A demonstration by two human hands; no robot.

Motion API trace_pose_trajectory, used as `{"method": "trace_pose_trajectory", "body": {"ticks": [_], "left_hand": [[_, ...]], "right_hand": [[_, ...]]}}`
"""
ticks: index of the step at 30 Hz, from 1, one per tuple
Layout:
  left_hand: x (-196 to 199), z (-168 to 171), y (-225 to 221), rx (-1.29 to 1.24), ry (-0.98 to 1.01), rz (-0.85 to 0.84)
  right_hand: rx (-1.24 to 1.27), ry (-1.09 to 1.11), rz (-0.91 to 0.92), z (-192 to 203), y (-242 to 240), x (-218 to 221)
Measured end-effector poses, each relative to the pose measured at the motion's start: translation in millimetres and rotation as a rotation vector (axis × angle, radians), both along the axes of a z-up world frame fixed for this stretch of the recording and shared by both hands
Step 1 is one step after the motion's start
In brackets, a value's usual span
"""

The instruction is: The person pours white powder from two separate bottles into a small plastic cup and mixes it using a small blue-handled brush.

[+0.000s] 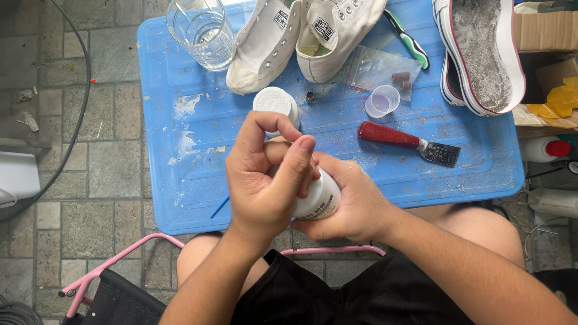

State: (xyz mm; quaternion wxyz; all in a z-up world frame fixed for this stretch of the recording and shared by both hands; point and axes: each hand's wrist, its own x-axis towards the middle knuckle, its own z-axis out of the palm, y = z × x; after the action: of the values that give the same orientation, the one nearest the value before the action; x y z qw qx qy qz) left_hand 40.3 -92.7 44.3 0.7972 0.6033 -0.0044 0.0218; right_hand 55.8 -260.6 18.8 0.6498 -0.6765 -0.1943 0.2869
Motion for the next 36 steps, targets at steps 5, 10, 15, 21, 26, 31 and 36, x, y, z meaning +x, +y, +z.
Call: {"method": "trace_pose_trajectory", "body": {"ticks": [5,10,15,21,26,31,36], "left_hand": [[-8,7,-27,-0.138,-0.183,0.208],[-12,22,0,0.227,-0.417,-0.072],[-7,21,14,0.599,-0.423,-0.071],[1,13,13,0.779,-0.134,0.096],[6,-2,26,0.512,0.186,0.051],[18,-20,81,0.434,0.224,0.043],[25,-39,121,0.675,0.347,0.075]], "right_hand": [[-0.171,-0.765,-0.294,2,4,5],[-0.216,-1.006,-0.315,13,-18,24],[-0.326,-0.881,-0.18,14,-34,34],[-0.347,-1.024,-0.172,4,-31,41],[-0.273,-0.91,-0.202,-4,-31,43],[-0.028,-0.774,-0.147,-5,-37,48],[-0.004,-0.762,-0.115,-3,-41,49]]}}
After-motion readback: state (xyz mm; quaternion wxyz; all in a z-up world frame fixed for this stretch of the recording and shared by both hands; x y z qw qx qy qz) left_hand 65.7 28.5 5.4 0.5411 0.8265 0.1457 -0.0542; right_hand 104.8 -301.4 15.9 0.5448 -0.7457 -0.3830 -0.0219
